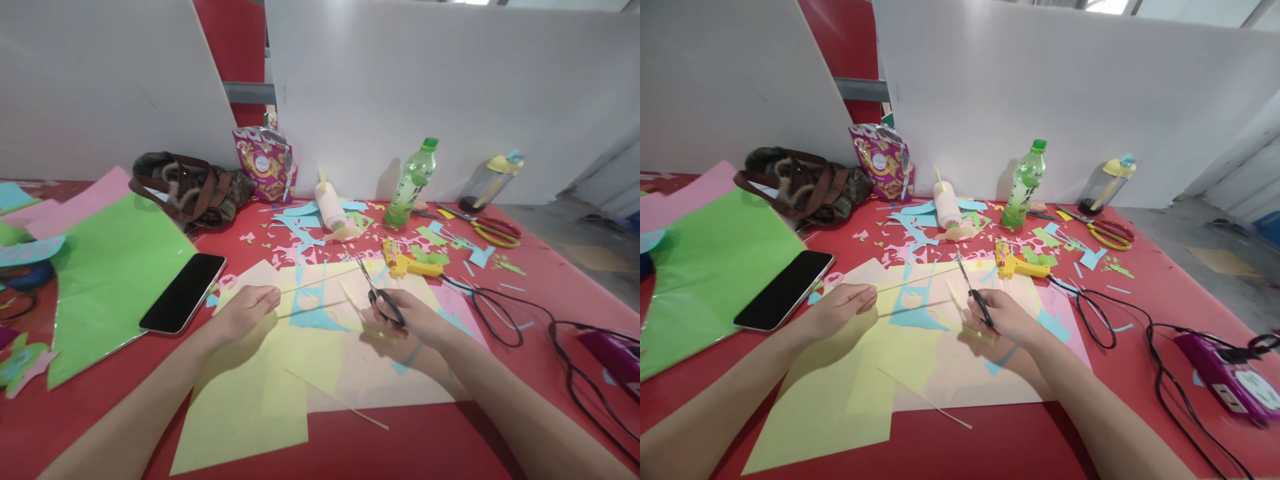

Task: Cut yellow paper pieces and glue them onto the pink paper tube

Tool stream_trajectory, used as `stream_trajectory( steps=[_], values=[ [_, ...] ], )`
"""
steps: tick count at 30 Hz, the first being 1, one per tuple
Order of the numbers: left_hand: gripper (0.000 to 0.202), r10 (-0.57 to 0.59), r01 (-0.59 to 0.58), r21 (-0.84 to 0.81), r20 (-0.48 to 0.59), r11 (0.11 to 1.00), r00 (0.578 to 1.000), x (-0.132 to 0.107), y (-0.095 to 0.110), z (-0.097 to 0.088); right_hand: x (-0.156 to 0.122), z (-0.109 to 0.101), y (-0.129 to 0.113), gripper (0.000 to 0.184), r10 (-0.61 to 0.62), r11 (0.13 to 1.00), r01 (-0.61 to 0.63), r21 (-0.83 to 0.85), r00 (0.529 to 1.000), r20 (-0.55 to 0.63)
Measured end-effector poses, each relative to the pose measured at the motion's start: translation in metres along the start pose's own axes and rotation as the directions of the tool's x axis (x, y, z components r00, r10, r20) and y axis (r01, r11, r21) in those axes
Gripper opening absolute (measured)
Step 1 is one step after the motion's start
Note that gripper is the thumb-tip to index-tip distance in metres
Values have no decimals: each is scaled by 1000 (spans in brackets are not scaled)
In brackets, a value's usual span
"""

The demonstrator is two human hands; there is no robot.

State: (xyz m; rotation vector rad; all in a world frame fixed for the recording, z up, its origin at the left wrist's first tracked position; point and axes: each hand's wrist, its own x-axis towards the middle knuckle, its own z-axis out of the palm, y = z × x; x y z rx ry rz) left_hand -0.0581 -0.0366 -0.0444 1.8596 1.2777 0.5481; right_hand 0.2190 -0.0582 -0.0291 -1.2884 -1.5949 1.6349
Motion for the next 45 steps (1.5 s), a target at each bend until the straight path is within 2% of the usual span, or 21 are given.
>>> stream_trajectory(
  steps=[9, 15, 19, 22, 26, 29, 33, 37, 39, 43, 45],
  values=[
    [37, -14, 13, -47, -20, 999, 1000, 0, 0, 2, 2, 3, 2, 48, 14, 998, -6, 57, 990, -137],
    [33, -9, 11, -22, 112, 1000, 994, -2, 4, 3, 7, 4, 5, 34, -49, 989, 92, 120, 946, -321],
    [28, -4, 15, -63, 178, 998, 984, -4, 6, 5, 8, 7, 7, 26, -70, 989, 99, 107, 967, -245],
    [27, -30, 49, -103, 182, 993, 983, -4, 6, 6, 7, 8, 10, 20, -110, 990, 125, 64, 973, -205],
    [23, -55, 66, -132, 79, 989, 995, -3, 6, 7, 5, 10, 10, 20, -87, 993, 98, 67, 986, -144],
    [17, -73, 67, -240, -19, 969, 997, -1, 5, 9, 3, 16, 7, 21, -50, 996, 57, 72, 993, -107],
    [16, -182, 87, -505, -142, 859, 973, 1, 5, 18, 1, 29, 1, 20, -7, 988, 22, 152, 995, -95],
    [24, -355, 109, -775, -155, 623, 922, 1, 13, 29, 0, 43, 1, 19, -20, 977, 38, 211, 996, -85],
    [27, -384, 98, -829, -147, 550, 912, -1, 19, 33, -1, 49, 3, 20, -24, 972, 43, 230, 996, -85],
    [30, -370, 128, -857, -76, 498, 926, -4, 26, 37, -2, 59, 6, 21, -28, 960, 42, 278, 998, -55],
    [26, -388, 145, -878, -49, 456, 920, -4, 27, 39, -2, 62, 7, 22, -35, 958, 50, 281, 998, -57]
  ],
)
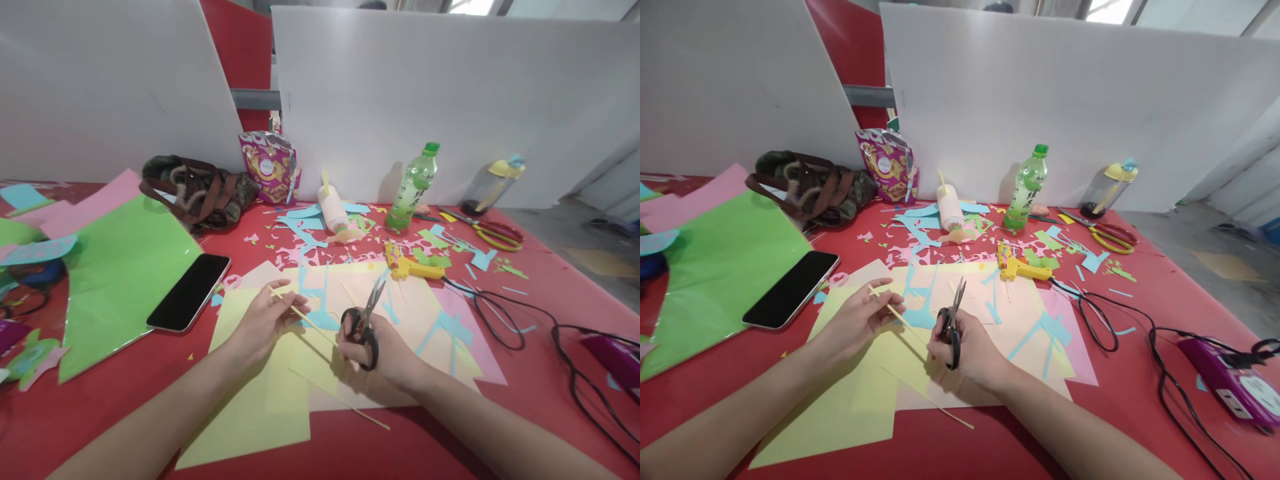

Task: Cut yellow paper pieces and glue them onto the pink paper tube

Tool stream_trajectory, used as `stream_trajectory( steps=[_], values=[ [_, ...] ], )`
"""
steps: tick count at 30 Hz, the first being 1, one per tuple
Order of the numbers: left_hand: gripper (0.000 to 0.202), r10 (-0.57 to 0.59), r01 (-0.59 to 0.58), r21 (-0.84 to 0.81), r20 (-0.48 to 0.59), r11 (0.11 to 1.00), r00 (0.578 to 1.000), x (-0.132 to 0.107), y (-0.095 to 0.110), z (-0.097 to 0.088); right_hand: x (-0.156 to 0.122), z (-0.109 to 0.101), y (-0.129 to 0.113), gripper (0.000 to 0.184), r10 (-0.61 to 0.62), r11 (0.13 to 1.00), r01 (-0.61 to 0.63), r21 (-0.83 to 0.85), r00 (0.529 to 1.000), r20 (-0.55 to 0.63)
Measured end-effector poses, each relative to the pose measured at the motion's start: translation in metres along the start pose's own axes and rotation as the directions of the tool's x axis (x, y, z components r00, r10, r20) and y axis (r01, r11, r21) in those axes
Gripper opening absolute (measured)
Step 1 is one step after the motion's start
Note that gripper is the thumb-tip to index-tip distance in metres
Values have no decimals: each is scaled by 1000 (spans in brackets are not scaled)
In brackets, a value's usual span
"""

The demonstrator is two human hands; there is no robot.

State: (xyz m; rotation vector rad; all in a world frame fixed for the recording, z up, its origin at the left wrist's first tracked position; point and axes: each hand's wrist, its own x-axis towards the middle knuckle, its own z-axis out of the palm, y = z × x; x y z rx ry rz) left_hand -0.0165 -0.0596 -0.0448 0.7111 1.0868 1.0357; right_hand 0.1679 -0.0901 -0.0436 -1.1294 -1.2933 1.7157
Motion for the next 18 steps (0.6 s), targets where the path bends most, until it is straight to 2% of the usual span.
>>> stream_trajectory(
  steps=[3, 6, 12, 15, 18],
  values=[
    [14, -36, 32, -87, -46, 996, 998, -2, 0, 2, -1, 2, 0, 26, -15, 1000, 15, 6, 999, -35],
    [7, -57, 54, -135, -15, 989, 998, -4, 2, 6, -1, 3, 1, 28, -21, 1000, 22, 19, 998, -63],
    [12, -75, 75, -36, 1, 997, 997, -7, 5, 5, -1, 0, 3, 30, 29, 992, -24, 126, 999, -34],
    [20, -105, 98, 64, 111, 993, 988, -7, 3, 0, 0, -13, -2, 36, 48, 992, -53, 118, 998, 46],
    [23, -156, 122, 155, 225, 980, 962, -8, 2, -3, -1, -30, -9, 46, 119, 993, -120, -5, 976, 183]
  ],
)
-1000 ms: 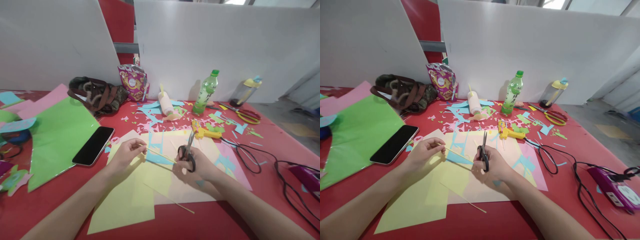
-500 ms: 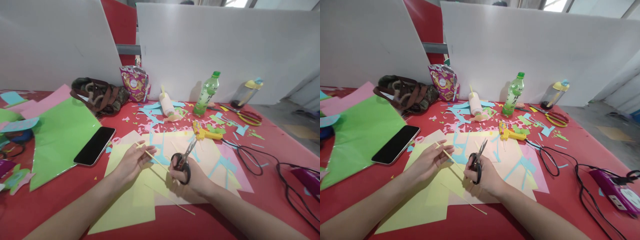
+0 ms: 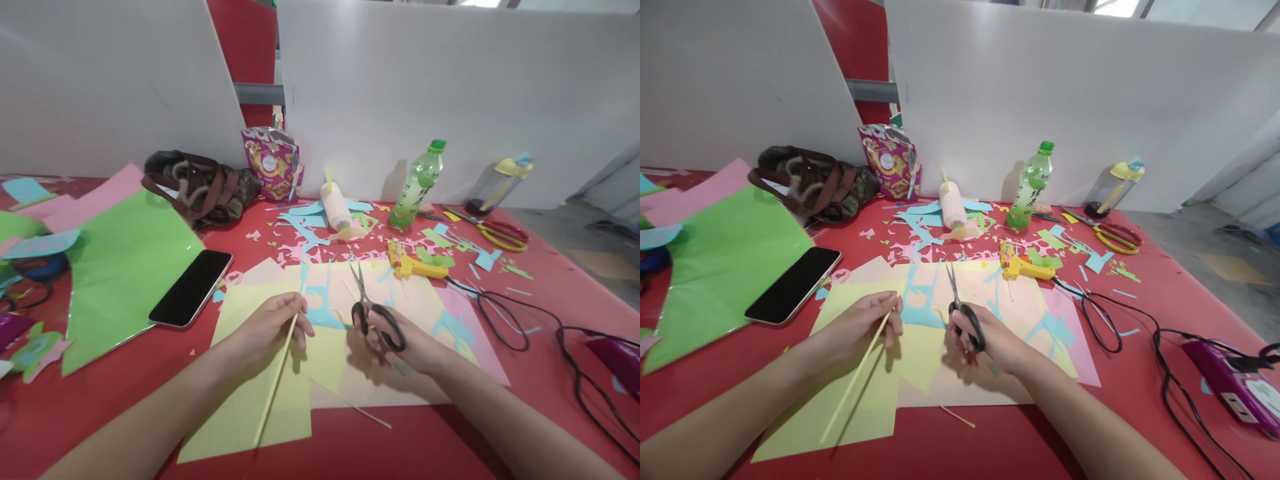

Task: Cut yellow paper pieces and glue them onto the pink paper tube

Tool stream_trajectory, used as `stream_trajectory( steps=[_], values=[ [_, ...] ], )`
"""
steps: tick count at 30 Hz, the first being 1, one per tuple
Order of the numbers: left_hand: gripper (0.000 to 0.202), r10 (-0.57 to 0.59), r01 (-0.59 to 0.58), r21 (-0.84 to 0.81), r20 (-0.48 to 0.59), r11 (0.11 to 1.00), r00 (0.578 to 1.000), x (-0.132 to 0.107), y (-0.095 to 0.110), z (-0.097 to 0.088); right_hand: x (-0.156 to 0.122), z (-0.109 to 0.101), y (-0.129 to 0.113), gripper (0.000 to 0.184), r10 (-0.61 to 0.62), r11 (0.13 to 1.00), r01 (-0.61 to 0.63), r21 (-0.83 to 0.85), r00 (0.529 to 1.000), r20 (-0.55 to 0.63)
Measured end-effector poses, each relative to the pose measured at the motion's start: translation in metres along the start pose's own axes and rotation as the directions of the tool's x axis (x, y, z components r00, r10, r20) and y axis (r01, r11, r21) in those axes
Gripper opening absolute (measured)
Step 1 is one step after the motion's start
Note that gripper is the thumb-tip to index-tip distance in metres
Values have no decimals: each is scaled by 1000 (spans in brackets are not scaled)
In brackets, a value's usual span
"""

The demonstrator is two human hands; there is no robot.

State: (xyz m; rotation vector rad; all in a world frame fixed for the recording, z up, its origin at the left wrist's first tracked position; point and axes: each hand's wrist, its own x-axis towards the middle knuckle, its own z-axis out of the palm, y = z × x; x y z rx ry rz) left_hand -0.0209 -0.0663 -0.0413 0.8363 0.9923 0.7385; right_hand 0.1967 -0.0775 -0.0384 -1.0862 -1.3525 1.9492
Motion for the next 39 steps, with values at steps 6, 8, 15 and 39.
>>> stream_trajectory(
  steps=[6, 8, 15, 39],
  values=[
    [28, -73, 49, 123, 198, 991, 977, -4, 0, -1, -6, -15, -7, 52, 257, 947, -211, -244, 951, 172],
    [29, -88, 52, 155, 238, 987, 967, -6, 0, -1, -6, -12, -8, 54, 286, 935, -222, -276, 932, 222],
    [32, -98, 22, 243, 305, 970, 947, -7, 0, 0, -4, -2, -7, 55, 252, 920, -142, -365, 928, 275],
    [32, -171, 33, 390, 325, 920, 930, -4, -3, -2, -2, 8, -7, 56, 226, 885, -103, -455, 948, 225]
  ],
)
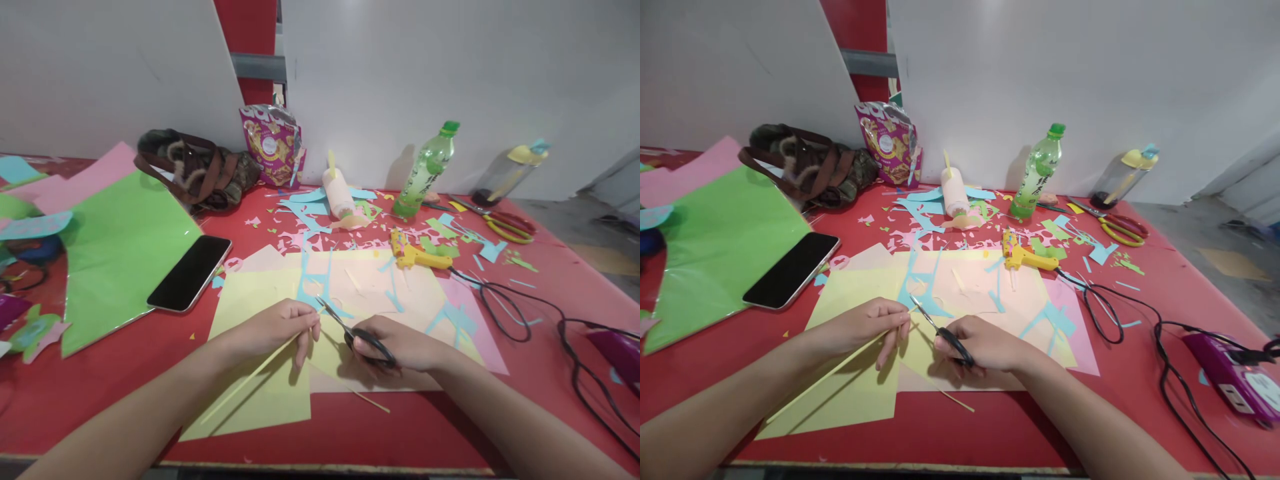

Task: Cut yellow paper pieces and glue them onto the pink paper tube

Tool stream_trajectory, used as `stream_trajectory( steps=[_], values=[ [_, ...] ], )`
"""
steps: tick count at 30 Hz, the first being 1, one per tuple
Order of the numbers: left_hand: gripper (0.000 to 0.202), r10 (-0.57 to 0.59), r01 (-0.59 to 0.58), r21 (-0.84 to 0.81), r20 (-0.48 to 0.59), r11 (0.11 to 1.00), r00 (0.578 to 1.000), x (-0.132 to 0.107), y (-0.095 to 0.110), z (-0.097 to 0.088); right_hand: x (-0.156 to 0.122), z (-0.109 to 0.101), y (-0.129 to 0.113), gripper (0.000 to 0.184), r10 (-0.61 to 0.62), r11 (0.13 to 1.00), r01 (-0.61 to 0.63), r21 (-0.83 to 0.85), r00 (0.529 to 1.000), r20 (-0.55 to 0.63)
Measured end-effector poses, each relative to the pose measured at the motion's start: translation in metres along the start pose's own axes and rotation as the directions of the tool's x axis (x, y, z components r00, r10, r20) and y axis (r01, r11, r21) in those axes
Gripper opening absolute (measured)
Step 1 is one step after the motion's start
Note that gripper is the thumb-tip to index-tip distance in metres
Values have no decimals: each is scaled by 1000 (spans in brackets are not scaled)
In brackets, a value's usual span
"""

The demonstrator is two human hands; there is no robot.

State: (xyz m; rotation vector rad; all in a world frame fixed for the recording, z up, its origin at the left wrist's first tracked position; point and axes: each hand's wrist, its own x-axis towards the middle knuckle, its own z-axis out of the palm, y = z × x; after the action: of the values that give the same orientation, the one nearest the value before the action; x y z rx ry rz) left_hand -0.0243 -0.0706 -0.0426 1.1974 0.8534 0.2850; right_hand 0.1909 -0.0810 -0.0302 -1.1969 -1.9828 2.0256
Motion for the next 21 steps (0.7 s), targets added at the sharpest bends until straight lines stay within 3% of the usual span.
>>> stream_trajectory(
  steps=[5, 11, 16, 21],
  values=[
    [31, -2, 2, -11, -3, 1000, 1000, 0, 1, -1, 0, 0, -2, 53, 29, 999, -31, -36, 998, -51],
    [31, 12, -17, -120, -48, 993, 999, 0, 2, 4, 1, 1, -3, 55, -8, 1000, 11, 11, 976, -216],
    [33, 79, -142, -329, -196, 934, 977, 2, 1, 11, 4, 3, 3, 58, -61, 969, 119, 217, 964, -258],
    [34, 118, -277, -398, -379, 875, 918, 5, 1, 12, 7, 6, 6, 49, -143, 926, 215, 309, 960, -240]
  ],
)
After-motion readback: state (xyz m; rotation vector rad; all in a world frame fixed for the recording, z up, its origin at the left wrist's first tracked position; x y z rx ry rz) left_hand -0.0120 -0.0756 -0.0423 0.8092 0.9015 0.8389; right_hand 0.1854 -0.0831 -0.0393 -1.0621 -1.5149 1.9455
